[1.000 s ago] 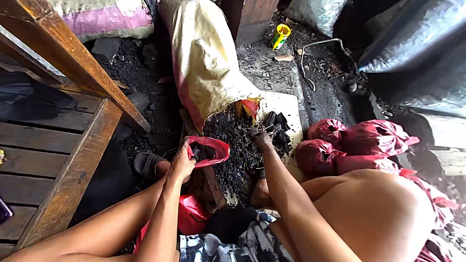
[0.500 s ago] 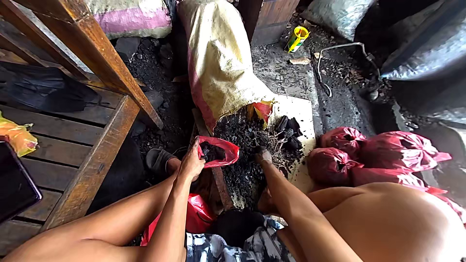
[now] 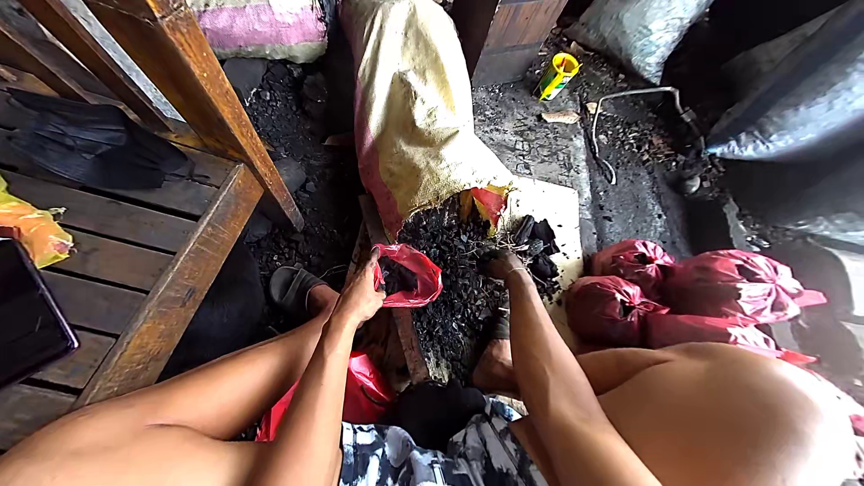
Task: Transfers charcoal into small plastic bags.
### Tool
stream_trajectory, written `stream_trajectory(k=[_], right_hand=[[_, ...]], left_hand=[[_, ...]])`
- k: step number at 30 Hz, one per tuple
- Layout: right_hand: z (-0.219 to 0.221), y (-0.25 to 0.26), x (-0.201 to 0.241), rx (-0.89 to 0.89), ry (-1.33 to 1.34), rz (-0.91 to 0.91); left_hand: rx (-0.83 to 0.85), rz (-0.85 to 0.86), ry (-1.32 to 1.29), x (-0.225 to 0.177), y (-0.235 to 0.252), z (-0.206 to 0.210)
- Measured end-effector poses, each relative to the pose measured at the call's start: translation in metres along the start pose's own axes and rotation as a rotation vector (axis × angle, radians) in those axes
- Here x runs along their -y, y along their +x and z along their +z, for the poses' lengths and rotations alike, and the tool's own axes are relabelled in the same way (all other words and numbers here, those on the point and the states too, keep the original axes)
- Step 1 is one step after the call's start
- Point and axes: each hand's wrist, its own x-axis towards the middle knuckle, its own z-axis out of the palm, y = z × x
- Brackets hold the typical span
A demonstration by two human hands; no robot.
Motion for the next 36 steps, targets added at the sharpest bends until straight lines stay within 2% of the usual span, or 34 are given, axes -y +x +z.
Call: stream_trajectory(k=[4, 7, 9, 11, 14, 17, 19, 22, 30, 36], right_hand=[[-0.025, -0.009, 0.006, -0.064, 0.046, -0.020], [-0.041, -0.018, 0.008, -0.117, 0.217, -0.025], [-0.046, -0.021, 0.014, -0.120, 0.349, -0.106], [-0.041, -0.027, 0.028, -0.033, 0.467, -0.284], [-0.007, -0.036, 0.061, 0.204, 0.609, -0.581], [0.040, -0.042, 0.098, 0.363, 0.490, -0.683], [0.065, -0.042, 0.114, 0.307, 0.286, -0.644], [0.079, -0.042, 0.125, 0.190, 0.061, -0.520], [0.058, -0.044, 0.122, 0.027, 0.200, -0.477], [0.046, -0.057, 0.130, 0.080, 0.119, -0.586]], left_hand=[[-0.012, -0.009, -0.002, 0.002, 0.000, -0.002], [-0.020, -0.005, -0.012, 0.001, 0.000, -0.002], [-0.026, -0.005, -0.019, 0.001, 0.001, -0.002], [-0.036, -0.005, -0.025, 0.001, 0.003, -0.001], [-0.038, -0.012, -0.032, 0.001, 0.005, 0.001], [-0.034, -0.014, -0.040, 0.000, 0.003, 0.000], [-0.040, -0.007, -0.040, 0.000, 0.001, -0.001], [-0.051, 0.000, -0.049, -0.002, -0.002, -0.004], [-0.049, -0.012, -0.020, -0.005, 0.002, -0.004], [-0.076, 0.014, -0.058, -0.001, 0.002, -0.005]])
